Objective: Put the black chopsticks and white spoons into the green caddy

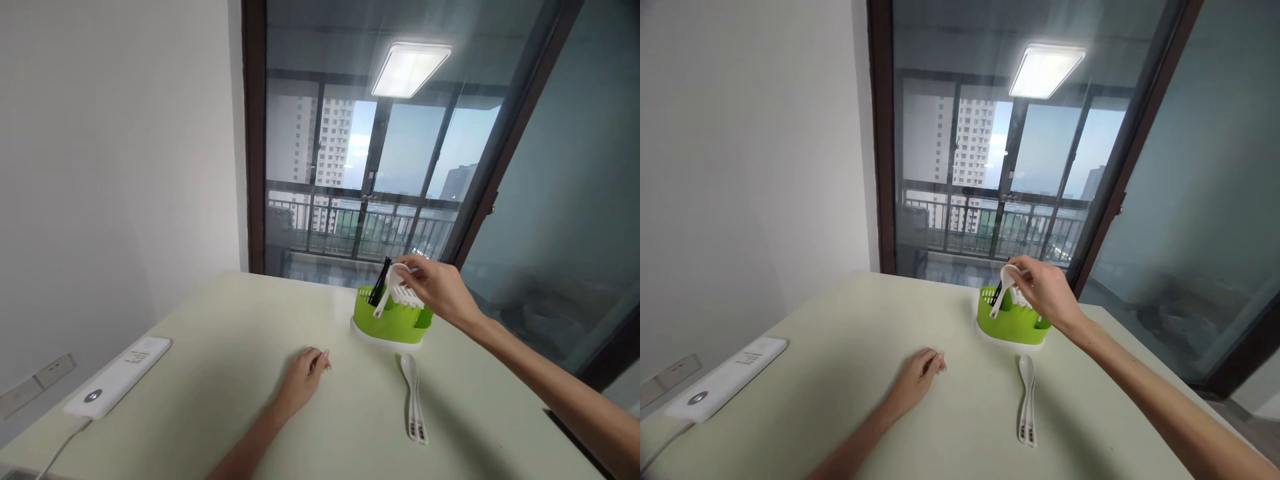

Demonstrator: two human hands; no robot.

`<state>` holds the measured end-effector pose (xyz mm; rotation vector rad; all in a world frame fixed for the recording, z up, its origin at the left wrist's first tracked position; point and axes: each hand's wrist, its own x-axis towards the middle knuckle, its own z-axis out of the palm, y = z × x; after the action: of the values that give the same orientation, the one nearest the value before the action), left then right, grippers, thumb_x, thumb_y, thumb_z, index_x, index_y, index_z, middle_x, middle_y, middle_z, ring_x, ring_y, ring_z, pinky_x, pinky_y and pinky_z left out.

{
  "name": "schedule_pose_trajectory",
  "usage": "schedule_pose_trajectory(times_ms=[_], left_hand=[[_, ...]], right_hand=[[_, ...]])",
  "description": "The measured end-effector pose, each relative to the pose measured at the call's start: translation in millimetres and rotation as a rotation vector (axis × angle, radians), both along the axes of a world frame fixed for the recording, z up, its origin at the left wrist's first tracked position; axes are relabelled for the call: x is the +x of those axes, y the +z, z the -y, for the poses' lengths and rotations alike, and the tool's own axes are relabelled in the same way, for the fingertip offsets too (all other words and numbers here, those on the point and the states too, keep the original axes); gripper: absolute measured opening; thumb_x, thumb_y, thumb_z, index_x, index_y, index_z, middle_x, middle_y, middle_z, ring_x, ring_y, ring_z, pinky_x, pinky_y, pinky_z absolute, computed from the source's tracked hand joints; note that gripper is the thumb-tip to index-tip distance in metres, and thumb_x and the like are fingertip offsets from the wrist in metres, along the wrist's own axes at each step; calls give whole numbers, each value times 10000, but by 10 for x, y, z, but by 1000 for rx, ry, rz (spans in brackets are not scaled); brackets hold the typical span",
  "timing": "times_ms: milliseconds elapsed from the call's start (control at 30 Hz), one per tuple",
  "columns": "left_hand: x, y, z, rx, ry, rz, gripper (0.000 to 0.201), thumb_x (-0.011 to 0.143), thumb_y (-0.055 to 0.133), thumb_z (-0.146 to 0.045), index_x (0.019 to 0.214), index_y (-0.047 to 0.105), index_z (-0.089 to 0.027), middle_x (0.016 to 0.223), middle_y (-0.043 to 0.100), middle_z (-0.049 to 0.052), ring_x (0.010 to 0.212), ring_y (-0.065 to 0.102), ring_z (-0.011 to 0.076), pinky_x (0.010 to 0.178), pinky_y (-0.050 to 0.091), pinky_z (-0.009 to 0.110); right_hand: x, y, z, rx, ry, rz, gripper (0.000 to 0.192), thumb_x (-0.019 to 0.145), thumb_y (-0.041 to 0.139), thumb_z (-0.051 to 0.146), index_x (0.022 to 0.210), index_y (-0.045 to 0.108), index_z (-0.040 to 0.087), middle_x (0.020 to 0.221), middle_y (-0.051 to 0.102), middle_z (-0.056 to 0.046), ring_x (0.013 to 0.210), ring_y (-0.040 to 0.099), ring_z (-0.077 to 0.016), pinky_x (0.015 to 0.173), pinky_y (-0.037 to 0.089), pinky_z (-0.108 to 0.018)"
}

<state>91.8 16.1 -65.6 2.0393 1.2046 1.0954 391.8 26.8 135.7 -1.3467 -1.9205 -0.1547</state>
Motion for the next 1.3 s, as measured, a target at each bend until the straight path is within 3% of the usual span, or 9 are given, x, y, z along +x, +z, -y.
schedule_pose_trajectory(times_ms=[100,233,400,567,800,1033,1100,1167,1300], left_hand=[[0,-8,-6,3,0,0,479,1028,383,-505,763,666,-223,805,710,40,761,636,195,703,439,293],[2,-8,-8,5,2,-1,469,1027,392,-487,750,661,-221,803,711,41,757,641,194,700,436,292],[1,-3,4,0,8,-11,473,1031,386,-487,755,660,-218,795,705,39,718,622,187,664,419,293],[4,-2,8,3,6,-15,467,1027,392,-483,749,657,-218,793,698,37,731,618,190,689,420,301],[10,10,13,-4,5,-15,453,1027,401,-463,751,658,-212,797,697,36,729,620,185,690,423,295],[11,15,24,-6,3,-27,454,1032,399,-457,756,660,-209,804,699,34,734,618,180,685,415,285],[13,6,19,-9,4,-29,452,1031,402,-456,754,660,-208,803,700,34,726,615,177,678,410,284],[12,-2,11,-10,3,-31,451,1032,401,-457,759,661,-210,806,701,31,725,615,175,678,409,282],[9,-10,-3,-7,1,-35,452,1033,400,-460,760,660,-212,801,702,30,736,621,178,692,414,283]], right_hand=[[87,-38,-107,112,-122,160,250,1019,457,428,1094,629,263,1050,769,-64,831,738,-233,722,510,-317],[89,-346,-314,55,-256,370,260,1041,411,387,1119,627,264,1072,769,-71,847,716,-248,672,447,-313],[31,-719,-462,16,-175,549,252,1028,434,272,995,678,219,1009,771,-124,953,664,-285,835,411,-382],[54,-912,-456,30,-113,681,275,995,423,135,1037,689,188,1106,749,-175,1210,549,-336,987,349,-464],[50,-986,-334,71,-141,721,288,952,470,83,1150,662,167,1126,745,-150,1310,476,-351,1065,311,-482],[27,-812,59,92,-135,669,289,938,497,114,1186,634,175,1179,708,-127,1257,537,-324,1004,379,-429],[61,-793,169,-16,-140,624,261,983,452,177,1178,624,204,1188,702,-114,1161,602,-295,938,408,-404],[128,-841,233,-237,-187,573,265,1012,405,240,1177,612,232,1170,712,-96,1019,667,-275,846,431,-388],[336,-1110,212,-572,-264,523,219,946,539,315,1119,641,227,997,756,-87,868,715,-301,704,430,-364]])
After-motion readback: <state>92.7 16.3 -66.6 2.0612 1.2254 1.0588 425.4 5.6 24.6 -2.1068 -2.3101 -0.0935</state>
